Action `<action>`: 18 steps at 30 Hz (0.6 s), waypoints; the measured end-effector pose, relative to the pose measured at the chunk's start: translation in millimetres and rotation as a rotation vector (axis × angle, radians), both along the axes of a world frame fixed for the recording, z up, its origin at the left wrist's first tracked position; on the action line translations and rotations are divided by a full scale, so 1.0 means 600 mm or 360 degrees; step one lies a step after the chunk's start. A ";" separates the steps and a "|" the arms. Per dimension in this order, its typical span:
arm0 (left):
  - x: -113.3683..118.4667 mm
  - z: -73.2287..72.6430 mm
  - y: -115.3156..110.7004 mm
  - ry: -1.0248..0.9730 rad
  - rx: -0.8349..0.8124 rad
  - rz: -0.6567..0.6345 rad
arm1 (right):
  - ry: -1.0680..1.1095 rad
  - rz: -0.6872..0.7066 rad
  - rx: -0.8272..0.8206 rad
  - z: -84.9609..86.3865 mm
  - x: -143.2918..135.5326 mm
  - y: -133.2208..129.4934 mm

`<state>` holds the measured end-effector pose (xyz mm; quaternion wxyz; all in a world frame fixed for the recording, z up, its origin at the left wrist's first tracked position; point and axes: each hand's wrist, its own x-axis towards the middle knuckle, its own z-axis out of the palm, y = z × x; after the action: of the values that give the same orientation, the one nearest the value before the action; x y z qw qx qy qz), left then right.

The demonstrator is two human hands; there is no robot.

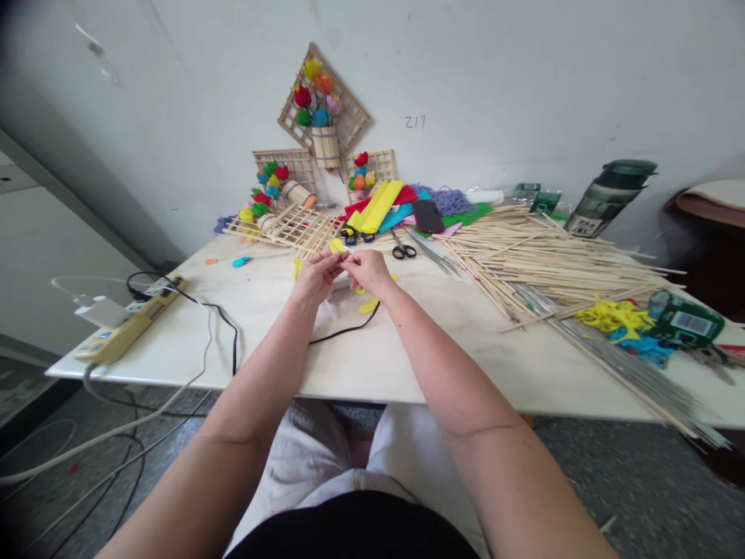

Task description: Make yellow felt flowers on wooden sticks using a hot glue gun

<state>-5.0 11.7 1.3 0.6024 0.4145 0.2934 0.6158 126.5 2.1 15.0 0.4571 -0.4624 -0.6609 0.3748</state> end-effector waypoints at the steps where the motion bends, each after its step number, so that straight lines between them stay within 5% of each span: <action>1: 0.000 0.000 0.000 -0.0012 0.0004 0.0000 | -0.0016 -0.0015 0.0017 -0.002 -0.001 0.001; 18: -0.004 -0.004 0.010 -0.0018 0.0076 0.0070 | -0.0414 -0.0130 0.0492 -0.001 -0.006 -0.009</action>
<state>-7.6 17.5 -1.4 0.5802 0.4187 0.2843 0.6381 122.6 -3.2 14.6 0.4482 -0.4576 -0.7447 0.1874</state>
